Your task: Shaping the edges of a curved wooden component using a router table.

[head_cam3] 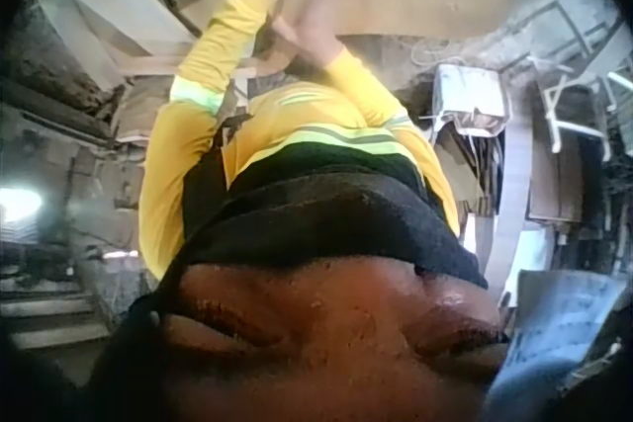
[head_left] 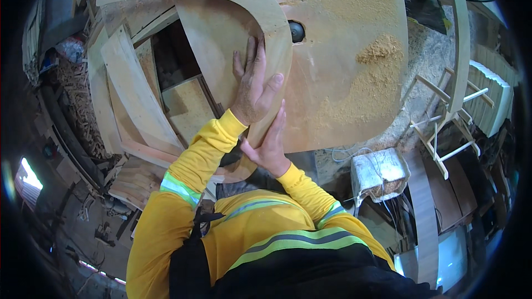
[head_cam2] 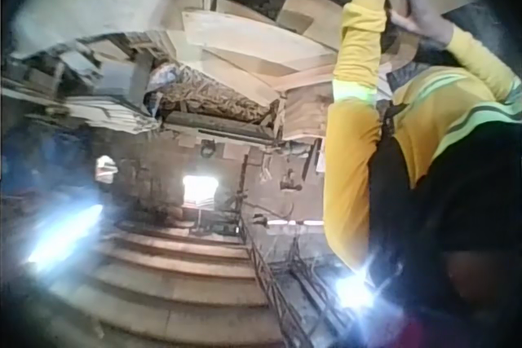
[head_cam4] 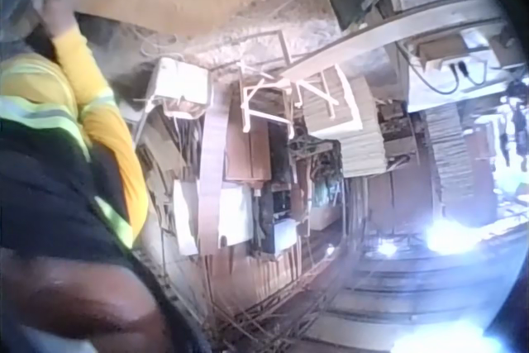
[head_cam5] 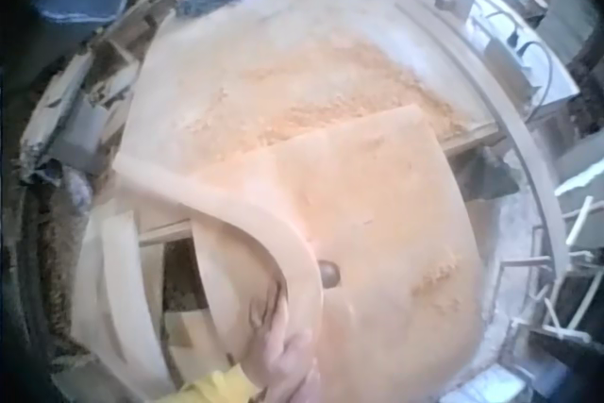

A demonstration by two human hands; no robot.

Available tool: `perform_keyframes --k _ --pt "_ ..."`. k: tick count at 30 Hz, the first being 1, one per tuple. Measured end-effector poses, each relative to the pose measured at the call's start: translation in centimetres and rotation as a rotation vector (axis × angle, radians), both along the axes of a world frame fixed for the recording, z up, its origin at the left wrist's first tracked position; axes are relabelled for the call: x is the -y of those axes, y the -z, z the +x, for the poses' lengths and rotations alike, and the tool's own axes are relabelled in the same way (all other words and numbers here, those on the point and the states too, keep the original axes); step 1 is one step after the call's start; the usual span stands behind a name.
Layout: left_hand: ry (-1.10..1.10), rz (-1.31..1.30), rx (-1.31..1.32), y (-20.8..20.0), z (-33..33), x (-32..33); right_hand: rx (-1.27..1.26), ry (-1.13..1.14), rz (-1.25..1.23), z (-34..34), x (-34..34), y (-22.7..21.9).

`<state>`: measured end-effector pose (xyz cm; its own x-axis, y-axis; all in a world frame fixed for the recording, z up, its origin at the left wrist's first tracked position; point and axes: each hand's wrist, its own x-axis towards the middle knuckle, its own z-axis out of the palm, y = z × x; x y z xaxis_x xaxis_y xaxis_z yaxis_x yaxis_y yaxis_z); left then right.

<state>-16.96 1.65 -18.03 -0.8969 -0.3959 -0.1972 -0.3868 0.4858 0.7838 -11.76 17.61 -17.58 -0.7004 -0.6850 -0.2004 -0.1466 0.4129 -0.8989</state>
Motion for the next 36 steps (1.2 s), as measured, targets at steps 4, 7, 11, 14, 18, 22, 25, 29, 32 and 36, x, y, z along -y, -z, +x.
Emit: perform_keyframes --k 4,7,11,14,18,22,25,29,32,36 --pt "-0.004 0.011 0.004 -0.2 -0.3 0.1 -0.002 -0.011 0.007 -0.3 0.0 0.0" --pt "0.000 0.007 -0.007 -0.1 -0.3 0.2 -0.014 -0.015 0.010 -0.5 0.1 0.0" --pt "0.000 0.009 -0.005 0.1 -0.4 0.3 -0.008 -0.010 0.003 -0.5 0.2 0.2" --pt "-0.005 0.007 -0.009 0.1 -0.6 0.3 -0.015 -0.024 0.014 -0.9 0.2 0.0" --pt "0.010 0.011 -0.015 0.2 -0.9 0.5 0.009 -0.019 0.028 -1.7 0.4 -0.3" --pt "-0.021 0.017 -0.028 0.3 -1.4 0.9 -0.106 0.035 -0.014 -1.4 0.6 -0.4" --pt "-0.026 0.021 -0.009 0.2 -1.7 0.9 -0.269 0.045 -0.042 -0.1 -0.2 -0.5" --pt "-0.031 0.015 0.011 0.4 -2.2 1.3 -0.367 -0.144 -0.156 2.8 -2.2 -0.9" --pt "-0.078 0.034 0.056 0.6 -2.5 1.4 -0.239 -0.254 -0.198 3.5 -3.4 -1.9" --pt "-0.094 0.033 0.052 1.1 -2.9 1.7 -0.232 -0.375 -0.151 2.9 -3.6 -2.2"
